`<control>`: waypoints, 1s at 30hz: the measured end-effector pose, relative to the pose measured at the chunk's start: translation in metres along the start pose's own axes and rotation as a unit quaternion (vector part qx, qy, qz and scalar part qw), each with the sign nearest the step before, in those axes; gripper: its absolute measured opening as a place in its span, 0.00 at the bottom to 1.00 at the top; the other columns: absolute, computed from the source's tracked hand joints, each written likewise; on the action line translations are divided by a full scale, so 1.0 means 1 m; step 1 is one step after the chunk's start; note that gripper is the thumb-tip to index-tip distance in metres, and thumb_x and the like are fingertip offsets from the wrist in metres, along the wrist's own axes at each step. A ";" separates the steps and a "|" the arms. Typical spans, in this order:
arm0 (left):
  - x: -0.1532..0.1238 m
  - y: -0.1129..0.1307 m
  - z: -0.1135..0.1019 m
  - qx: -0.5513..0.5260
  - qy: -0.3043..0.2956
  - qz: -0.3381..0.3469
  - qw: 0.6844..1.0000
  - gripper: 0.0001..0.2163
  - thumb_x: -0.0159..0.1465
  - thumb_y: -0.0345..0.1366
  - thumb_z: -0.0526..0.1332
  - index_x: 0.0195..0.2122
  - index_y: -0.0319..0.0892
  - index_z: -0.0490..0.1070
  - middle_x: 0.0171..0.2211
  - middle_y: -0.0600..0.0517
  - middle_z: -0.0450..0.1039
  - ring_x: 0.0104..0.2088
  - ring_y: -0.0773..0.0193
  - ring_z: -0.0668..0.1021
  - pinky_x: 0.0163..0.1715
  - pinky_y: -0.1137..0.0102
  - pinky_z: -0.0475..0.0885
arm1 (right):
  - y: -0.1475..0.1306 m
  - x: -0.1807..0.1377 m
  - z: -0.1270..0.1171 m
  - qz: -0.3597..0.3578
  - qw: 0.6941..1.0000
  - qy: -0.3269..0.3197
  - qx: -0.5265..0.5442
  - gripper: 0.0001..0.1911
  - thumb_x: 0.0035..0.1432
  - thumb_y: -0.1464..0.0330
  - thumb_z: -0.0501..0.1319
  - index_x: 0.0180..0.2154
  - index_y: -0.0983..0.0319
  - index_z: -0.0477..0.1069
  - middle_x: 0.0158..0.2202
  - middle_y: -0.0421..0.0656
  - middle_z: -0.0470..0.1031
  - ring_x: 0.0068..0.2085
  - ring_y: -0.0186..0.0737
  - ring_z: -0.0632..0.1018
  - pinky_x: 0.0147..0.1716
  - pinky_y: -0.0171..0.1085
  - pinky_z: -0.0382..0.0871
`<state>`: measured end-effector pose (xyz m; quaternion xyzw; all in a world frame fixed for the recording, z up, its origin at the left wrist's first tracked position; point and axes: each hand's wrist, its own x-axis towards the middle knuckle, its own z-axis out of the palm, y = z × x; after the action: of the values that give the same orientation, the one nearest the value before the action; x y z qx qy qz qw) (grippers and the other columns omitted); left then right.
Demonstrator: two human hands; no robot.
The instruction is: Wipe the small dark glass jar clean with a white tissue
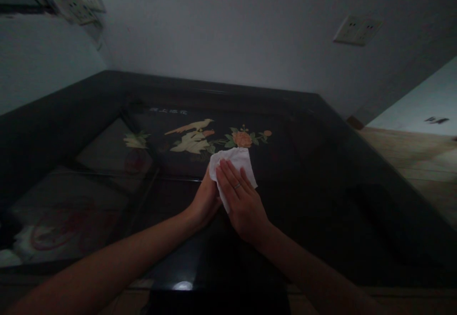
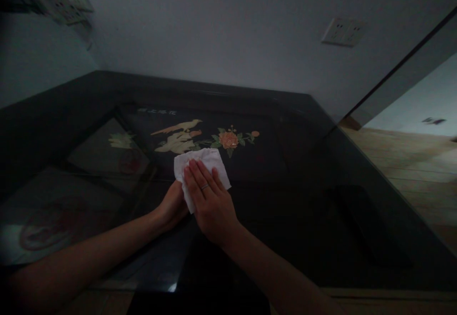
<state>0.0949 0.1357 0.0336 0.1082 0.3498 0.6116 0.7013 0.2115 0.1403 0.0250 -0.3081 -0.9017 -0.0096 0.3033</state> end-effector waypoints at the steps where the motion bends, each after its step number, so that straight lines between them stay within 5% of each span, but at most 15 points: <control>1: 0.000 -0.001 0.002 0.009 0.012 0.014 1.000 0.12 0.68 0.37 0.55 0.49 0.45 0.73 0.49 0.51 0.77 0.53 0.63 0.75 0.52 0.72 0.69 | 0.002 0.001 -0.001 0.010 1.000 0.004 0.002 0.27 0.67 0.75 0.44 0.66 0.69 0.47 0.67 0.51 0.54 0.69 0.41 0.47 0.66 0.50 0.49; 13: 0.007 0.008 0.002 0.036 -0.012 0.027 0.999 0.18 0.70 0.45 0.48 0.54 0.44 0.68 0.45 0.46 0.78 0.42 0.57 0.80 0.40 0.62 0.76 | 0.026 -0.002 -0.005 0.043 0.992 0.015 0.116 0.29 0.68 0.74 0.45 0.68 0.60 0.41 0.68 0.49 0.52 0.69 0.41 0.50 0.65 0.50 0.55; 20: 0.011 0.016 0.002 -0.004 -0.022 0.019 1.000 0.21 0.71 0.46 0.44 0.48 0.39 0.71 0.34 0.45 0.80 0.37 0.57 0.81 0.42 0.60 0.76 | 0.020 -0.010 -0.007 0.014 0.991 0.012 0.134 0.32 0.66 0.78 0.46 0.68 0.61 0.40 0.68 0.50 0.51 0.69 0.43 0.49 0.65 0.51 0.54; 24: 0.014 0.021 0.005 -0.033 0.031 0.018 0.999 0.21 0.71 0.45 0.43 0.52 0.39 0.69 0.34 0.46 0.80 0.37 0.59 0.81 0.44 0.63 0.75 | 0.018 -0.014 -0.006 -0.033 0.992 -0.013 0.120 0.34 0.65 0.78 0.46 0.68 0.63 0.37 0.68 0.50 0.52 0.69 0.44 0.49 0.65 0.52 0.54; 30: 0.012 0.022 0.006 -0.048 0.024 0.033 0.998 0.20 0.71 0.44 0.44 0.53 0.40 0.68 0.31 0.49 0.80 0.32 0.61 0.81 0.42 0.63 0.76 | 0.020 -0.013 -0.006 -0.004 0.993 0.004 0.116 0.33 0.64 0.79 0.46 0.68 0.64 0.41 0.68 0.50 0.52 0.69 0.44 0.50 0.65 0.52 0.53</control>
<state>0.0815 0.1532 0.0469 0.0714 0.3327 0.6528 0.6768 0.2345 0.1480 0.0190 -0.2667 -0.8968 0.0925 0.3406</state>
